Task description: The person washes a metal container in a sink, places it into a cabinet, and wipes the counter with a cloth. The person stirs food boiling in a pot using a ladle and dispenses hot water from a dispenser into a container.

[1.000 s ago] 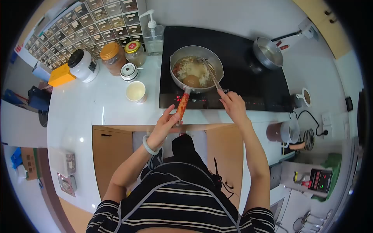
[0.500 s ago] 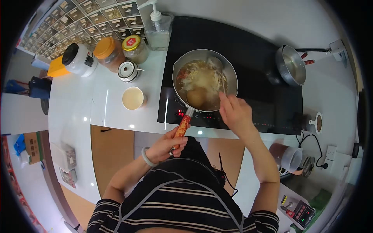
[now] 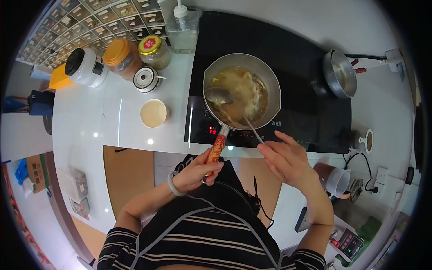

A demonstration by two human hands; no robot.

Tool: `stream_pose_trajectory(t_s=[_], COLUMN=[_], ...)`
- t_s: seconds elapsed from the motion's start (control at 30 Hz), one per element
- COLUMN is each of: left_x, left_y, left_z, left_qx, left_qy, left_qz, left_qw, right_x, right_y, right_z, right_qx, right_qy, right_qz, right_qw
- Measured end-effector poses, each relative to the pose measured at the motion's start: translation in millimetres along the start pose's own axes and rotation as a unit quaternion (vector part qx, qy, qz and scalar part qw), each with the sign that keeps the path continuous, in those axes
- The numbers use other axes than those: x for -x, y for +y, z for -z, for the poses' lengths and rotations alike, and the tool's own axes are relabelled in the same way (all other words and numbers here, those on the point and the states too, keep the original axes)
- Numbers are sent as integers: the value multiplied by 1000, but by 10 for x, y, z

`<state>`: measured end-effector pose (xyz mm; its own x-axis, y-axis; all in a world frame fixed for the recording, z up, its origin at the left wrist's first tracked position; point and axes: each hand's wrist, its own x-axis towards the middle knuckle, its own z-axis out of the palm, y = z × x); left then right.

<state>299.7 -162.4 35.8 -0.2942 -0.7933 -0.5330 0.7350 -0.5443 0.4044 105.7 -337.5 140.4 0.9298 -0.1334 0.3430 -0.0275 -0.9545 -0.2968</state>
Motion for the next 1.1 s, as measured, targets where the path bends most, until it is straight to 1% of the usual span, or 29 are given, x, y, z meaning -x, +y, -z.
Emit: stream_pose_trajectory(t_s=[0.1, 0.2, 0.3, 0.47, 0.6, 0.7, 0.73, 0.83, 0.93, 1.03, 1.1], left_x=[6, 15, 8, 10, 3, 15, 15, 13, 13, 16, 15], left_y=[9, 23, -5, -5, -9, 16, 17, 16, 13, 22, 22], left_z=[-27, -49, -15, -7, -7, -19, -24, -28, -26, -32, -31], left_qx=[-5, -3, -6, -1, 0, -2, -5, -14, -16, -17, -17], left_qy=[10, 16, 14, 12, 7, 6, 7, 7, 6, 7, 10], left_qz=[2, 3, 2, -3, -7, 0, 2, 6, 5, 8, 11], left_qw=[1000, 1000, 1000, 1000, 1000, 1000, 1000, 1000, 1000, 1000, 1000], right_x=[-1, -53, -97, -20, 159, 353, 367, 352, 299, 224, 232], right_y=[57, 227, 449, 751, 725, 476, 382, 292, 260, 284, 252], right_z=[-75, -261, -349, -169, -12, 39, 77, 212, 156, -69, -174], right_qx=[-6, 48, 125, 195, 254, 189, 145, 51, 102, 104, 132], right_qy=[-40, -63, -57, -70, -134, -97, -82, -23, 26, 22, -41], right_qz=[3, 43, 67, 53, 52, -17, -52, -100, -67, -3, 23], right_qw=[999, 996, 988, 977, 957, 977, 985, 993, 992, 994, 990])
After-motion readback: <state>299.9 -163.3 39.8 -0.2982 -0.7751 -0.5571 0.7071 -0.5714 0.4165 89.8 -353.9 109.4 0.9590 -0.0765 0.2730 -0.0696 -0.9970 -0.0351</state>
